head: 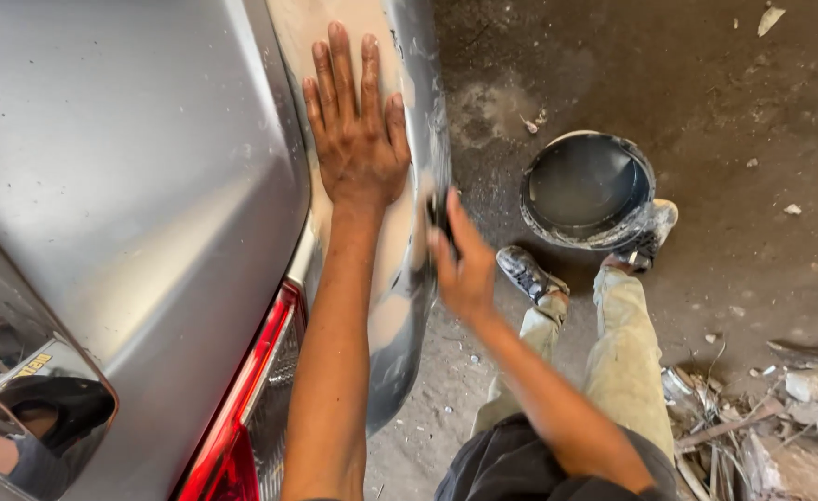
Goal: The person sands the rear bumper of a silver car using a sanding block, repeatedly dipping it into a bucket of water. They work on the lower section near the taillight and the side edge, smoothing the surface.
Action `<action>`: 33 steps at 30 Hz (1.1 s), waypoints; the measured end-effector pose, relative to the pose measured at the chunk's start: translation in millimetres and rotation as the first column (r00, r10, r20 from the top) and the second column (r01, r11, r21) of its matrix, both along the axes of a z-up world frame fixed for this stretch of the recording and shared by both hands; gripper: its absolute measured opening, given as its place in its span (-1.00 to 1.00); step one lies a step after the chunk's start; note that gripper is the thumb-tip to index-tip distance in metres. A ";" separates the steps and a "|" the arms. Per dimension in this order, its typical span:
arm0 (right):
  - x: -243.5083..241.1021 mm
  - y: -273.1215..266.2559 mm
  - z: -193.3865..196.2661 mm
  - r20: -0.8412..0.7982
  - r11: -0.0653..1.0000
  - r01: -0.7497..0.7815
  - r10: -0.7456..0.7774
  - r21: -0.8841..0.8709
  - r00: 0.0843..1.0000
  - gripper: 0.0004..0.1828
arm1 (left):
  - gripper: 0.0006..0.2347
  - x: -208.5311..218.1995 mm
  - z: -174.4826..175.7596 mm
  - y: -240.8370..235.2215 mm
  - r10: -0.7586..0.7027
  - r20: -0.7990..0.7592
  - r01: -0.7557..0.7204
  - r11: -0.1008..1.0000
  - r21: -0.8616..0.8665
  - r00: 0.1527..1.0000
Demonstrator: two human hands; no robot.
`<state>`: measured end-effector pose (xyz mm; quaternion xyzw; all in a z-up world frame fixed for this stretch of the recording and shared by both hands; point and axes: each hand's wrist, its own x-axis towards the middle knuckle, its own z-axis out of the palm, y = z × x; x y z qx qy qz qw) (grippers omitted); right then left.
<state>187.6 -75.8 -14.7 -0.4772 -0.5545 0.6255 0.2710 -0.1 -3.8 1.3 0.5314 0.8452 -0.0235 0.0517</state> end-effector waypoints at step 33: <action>-6.3 28.3 -14.6 0.074 0.986 -0.083 0.073 0.146 0.995 -0.48 | -0.54 1.9 0.0 -0.9 0.005 -0.031 -0.006 0.999 -0.037 1.000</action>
